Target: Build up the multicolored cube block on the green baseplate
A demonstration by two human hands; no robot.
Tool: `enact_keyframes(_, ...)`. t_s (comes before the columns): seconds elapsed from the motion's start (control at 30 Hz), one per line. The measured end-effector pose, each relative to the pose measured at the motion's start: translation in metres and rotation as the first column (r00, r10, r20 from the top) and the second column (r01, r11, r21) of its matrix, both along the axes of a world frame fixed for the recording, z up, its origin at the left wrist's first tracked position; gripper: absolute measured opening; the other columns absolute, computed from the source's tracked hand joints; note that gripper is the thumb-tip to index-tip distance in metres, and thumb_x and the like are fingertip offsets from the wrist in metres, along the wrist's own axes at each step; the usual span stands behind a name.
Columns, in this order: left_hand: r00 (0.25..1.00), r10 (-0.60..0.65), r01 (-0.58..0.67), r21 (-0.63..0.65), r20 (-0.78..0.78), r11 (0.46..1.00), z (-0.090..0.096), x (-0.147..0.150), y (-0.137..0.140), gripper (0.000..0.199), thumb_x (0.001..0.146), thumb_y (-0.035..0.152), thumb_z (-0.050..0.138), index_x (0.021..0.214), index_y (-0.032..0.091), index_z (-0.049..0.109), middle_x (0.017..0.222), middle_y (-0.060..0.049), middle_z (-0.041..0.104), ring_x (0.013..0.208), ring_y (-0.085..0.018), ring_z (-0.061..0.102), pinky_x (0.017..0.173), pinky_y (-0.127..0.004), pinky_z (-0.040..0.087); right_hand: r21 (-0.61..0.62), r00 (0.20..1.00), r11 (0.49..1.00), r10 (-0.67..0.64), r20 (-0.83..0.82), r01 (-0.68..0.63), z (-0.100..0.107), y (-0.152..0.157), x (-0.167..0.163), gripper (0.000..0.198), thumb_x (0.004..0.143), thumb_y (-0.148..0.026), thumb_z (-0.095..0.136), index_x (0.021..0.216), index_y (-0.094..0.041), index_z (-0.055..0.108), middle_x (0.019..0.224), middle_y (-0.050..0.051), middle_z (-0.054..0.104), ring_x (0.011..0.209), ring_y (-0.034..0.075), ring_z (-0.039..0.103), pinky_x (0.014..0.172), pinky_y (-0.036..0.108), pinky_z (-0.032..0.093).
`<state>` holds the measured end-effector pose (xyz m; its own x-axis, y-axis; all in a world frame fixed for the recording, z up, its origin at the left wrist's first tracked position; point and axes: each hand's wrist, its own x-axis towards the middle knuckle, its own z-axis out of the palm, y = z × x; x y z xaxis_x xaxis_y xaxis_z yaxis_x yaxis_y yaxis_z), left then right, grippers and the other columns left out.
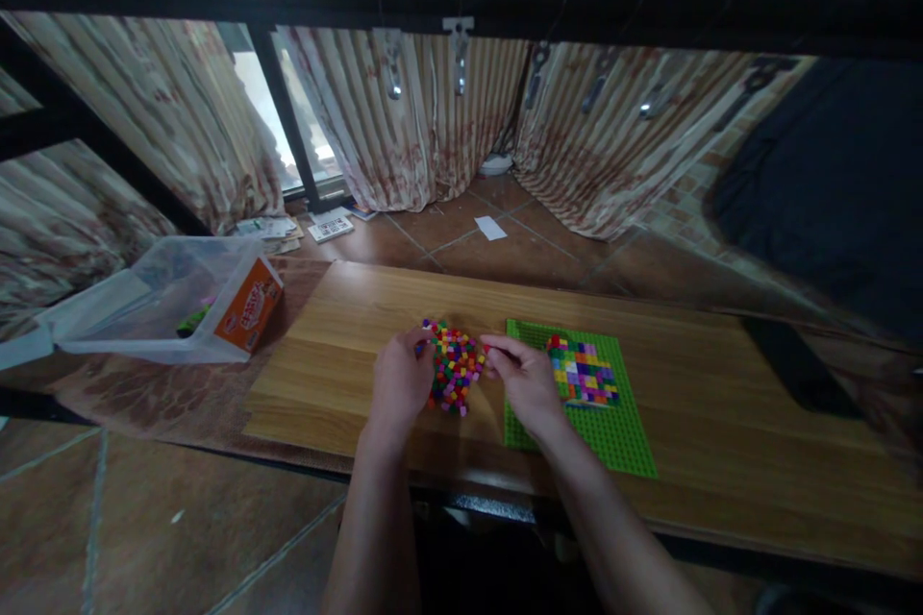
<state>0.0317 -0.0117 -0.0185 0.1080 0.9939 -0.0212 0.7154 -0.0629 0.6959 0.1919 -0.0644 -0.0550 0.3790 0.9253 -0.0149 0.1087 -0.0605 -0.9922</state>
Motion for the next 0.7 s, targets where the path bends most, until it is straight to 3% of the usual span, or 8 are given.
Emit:
enact_keyframes(0.07,0.998,0.006,-0.006,0.003,0.060,1.000,-0.002,-0.003,0.001,0.027,0.086,0.020,0.053,0.101,0.016,0.075,0.093,-0.011,0.076,0.082,-0.022,0.068,0.074,-0.030,0.049,0.008,1.000,1.000,0.001,0.027,-0.001,0.002,-0.002,0.002,0.028,0.080,-0.035,0.056,0.097,-0.021,0.074,0.082,0.003,0.075,0.069,0.019,0.068,0.066,0.034,0.057)
enact_keyframes(0.17,0.978,0.109,-0.113,0.013,0.178,0.993,-0.004,-0.015,0.004,0.024,0.082,0.022,0.056,0.094,0.018,0.076,0.086,-0.008,0.076,0.075,-0.021,0.068,0.068,-0.029,0.048,-0.023,0.963,1.000,0.002,0.269,0.005,0.004,-0.001,0.006,0.025,0.083,-0.028,0.054,0.095,-0.022,0.074,0.089,0.004,0.075,0.079,0.020,0.068,0.075,0.035,0.055)
enact_keyframes(0.27,0.893,0.285,-0.304,0.000,0.349,0.953,-0.003,-0.030,0.006,0.023,0.077,0.026,0.060,0.091,0.017,0.076,0.078,-0.006,0.074,0.067,-0.019,0.066,0.062,-0.027,0.047,-0.085,0.829,0.996,0.055,0.557,-0.009,0.003,0.006,0.008,0.023,0.085,-0.018,0.052,0.092,-0.021,0.074,0.095,0.005,0.074,0.089,0.021,0.067,0.086,0.036,0.051)
enact_keyframes(0.33,0.808,0.355,-0.394,-0.015,0.470,0.919,0.000,-0.038,0.007,0.024,0.074,0.028,0.062,0.089,0.015,0.076,0.074,-0.006,0.072,0.062,-0.017,0.063,0.059,-0.026,0.046,-0.135,0.754,0.990,0.112,0.647,-0.031,0.002,0.011,0.007,0.024,0.086,-0.015,0.052,0.092,-0.021,0.074,0.096,0.005,0.073,0.091,0.020,0.066,0.088,0.035,0.049)
enact_keyframes(0.47,0.661,0.396,-0.483,-0.043,0.637,0.875,0.010,-0.042,0.005,0.023,0.070,0.028,0.064,0.085,0.014,0.075,0.069,-0.003,0.069,0.057,-0.012,0.059,0.055,-0.022,0.043,-0.152,0.692,0.985,0.168,0.702,-0.085,0.002,0.014,0.001,0.022,0.088,-0.016,0.053,0.094,-0.020,0.073,0.096,0.006,0.072,0.090,0.020,0.066,0.086,0.033,0.048)
enact_keyframes(0.7,0.431,0.392,-0.490,-0.154,0.813,0.858,0.023,-0.042,0.000,0.024,0.067,0.029,0.070,0.083,0.013,0.073,0.077,-0.003,0.069,0.056,-0.007,0.053,0.056,-0.020,0.040,-0.031,0.718,0.971,0.198,0.667,-0.238,0.009,0.015,-0.029,0.020,0.090,-0.019,0.055,0.094,-0.021,0.074,0.095,0.005,0.068,0.084,0.018,0.064,0.079,0.030,0.048)
